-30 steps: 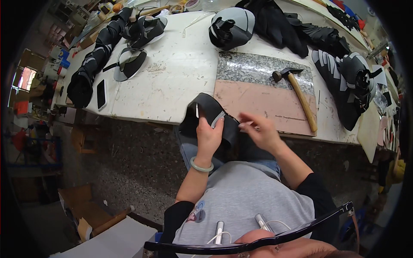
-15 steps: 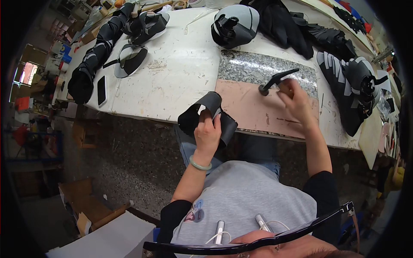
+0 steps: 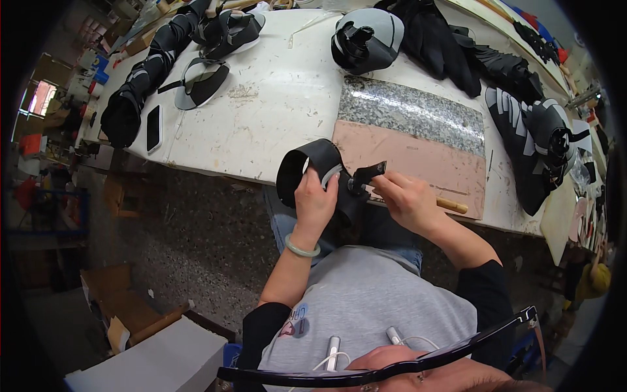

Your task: The person assembles shoe upper components by fitting straps and panels together by hand and flattening the joints using a hammer. The person then organizes the assembled shoe parts on the workbench and picks up a pattern piece.

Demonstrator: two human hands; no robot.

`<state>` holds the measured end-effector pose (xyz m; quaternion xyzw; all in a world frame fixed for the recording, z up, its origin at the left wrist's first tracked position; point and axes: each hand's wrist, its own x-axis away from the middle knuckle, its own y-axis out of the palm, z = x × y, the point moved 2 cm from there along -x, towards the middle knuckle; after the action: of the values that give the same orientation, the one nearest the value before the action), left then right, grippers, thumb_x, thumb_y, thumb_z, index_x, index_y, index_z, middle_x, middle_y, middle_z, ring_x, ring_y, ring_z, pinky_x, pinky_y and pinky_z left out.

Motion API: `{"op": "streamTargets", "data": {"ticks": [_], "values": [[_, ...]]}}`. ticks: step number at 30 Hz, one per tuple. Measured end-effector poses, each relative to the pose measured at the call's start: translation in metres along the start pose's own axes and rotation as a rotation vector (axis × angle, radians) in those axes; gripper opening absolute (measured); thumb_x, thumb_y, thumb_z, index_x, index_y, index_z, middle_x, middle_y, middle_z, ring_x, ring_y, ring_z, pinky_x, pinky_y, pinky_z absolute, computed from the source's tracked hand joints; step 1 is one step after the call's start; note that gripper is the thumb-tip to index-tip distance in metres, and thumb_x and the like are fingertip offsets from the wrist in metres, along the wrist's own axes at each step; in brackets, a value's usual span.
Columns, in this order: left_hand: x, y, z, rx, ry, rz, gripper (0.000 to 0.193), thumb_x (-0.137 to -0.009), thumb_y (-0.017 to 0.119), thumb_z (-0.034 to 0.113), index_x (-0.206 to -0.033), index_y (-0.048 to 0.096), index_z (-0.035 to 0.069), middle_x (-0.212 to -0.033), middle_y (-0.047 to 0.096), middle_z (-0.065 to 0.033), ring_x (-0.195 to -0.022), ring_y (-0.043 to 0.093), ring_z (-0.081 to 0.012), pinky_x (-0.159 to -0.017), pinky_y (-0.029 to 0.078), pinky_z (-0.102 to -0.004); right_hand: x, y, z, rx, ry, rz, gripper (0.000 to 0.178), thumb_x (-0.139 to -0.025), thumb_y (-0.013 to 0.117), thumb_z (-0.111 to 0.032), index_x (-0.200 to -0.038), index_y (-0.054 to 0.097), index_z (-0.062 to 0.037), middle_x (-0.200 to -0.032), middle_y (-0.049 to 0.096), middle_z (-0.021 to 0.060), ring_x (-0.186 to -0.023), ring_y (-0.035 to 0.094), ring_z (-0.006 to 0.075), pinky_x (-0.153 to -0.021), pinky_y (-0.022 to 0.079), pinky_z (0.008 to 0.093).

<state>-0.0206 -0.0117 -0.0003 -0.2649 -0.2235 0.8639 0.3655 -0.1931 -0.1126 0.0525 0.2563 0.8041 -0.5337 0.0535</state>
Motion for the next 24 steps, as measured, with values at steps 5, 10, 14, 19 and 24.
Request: {"op": "streamTargets", "data": {"ticks": [5, 10, 14, 19, 24], "values": [[0.000, 0.004, -0.004, 0.029, -0.141, -0.087, 0.045, -0.082, 0.064, 0.012, -0.120, 0.048, -0.006, -0.105, 0.060, -0.0265, -0.098, 0.058, -0.0428, -0.084, 0.047, -0.0424, -0.016, -0.012, -0.001, -0.047, 0.075, 0.112, 0.029, -0.079, 0.064, -0.004, -0.107, 0.061, -0.0084, -0.090, 0.063, 0.0059, -0.073, 0.064, 0.0256, -0.059, 0.051, 0.0360], [0.001, 0.005, -0.004, 0.063, -0.115, -0.056, 0.044, -0.082, 0.064, 0.011, -0.119, 0.048, -0.006, -0.106, 0.060, -0.0260, -0.099, 0.058, -0.0426, -0.085, 0.047, -0.0421, -0.012, -0.002, -0.001, 0.054, -0.005, 0.007, 0.026, -0.080, 0.064, -0.007, -0.106, 0.061, -0.0096, -0.088, 0.062, 0.0059, -0.071, 0.063, 0.0253, -0.057, 0.050, 0.0363], [0.001, 0.007, -0.006, 0.077, -0.093, -0.064, 0.043, -0.083, 0.063, 0.012, -0.116, 0.046, -0.010, -0.099, 0.057, -0.0314, -0.093, 0.055, -0.0477, -0.080, 0.046, -0.0479, -0.019, -0.010, 0.001, 0.016, 0.051, 0.078, 0.025, -0.078, 0.063, -0.005, -0.103, 0.060, -0.0098, -0.089, 0.062, 0.0054, -0.073, 0.063, 0.0256, -0.058, 0.050, 0.0360], [-0.004, 0.004, -0.004, 0.102, -0.075, -0.050, 0.044, -0.083, 0.063, 0.012, -0.116, 0.046, -0.010, -0.101, 0.057, -0.0309, -0.095, 0.055, -0.0474, -0.082, 0.046, -0.0468, -0.019, -0.009, 0.002, 0.031, -0.020, 0.050, 0.026, -0.078, 0.063, -0.005, -0.103, 0.060, -0.0107, -0.088, 0.062, 0.0048, -0.068, 0.062, 0.0258, -0.056, 0.050, 0.0351], [-0.008, 0.001, 0.000, 0.129, -0.083, -0.043, 0.044, -0.083, 0.063, 0.012, -0.117, 0.046, -0.010, -0.105, 0.058, -0.0286, -0.098, 0.055, -0.0459, -0.084, 0.046, -0.0446, -0.018, 0.010, 0.007, 0.056, -0.021, 0.019, 0.025, -0.079, 0.065, -0.006, -0.104, 0.061, -0.0091, -0.087, 0.061, 0.0054, -0.068, 0.062, 0.0265, -0.057, 0.050, 0.0366]]}}
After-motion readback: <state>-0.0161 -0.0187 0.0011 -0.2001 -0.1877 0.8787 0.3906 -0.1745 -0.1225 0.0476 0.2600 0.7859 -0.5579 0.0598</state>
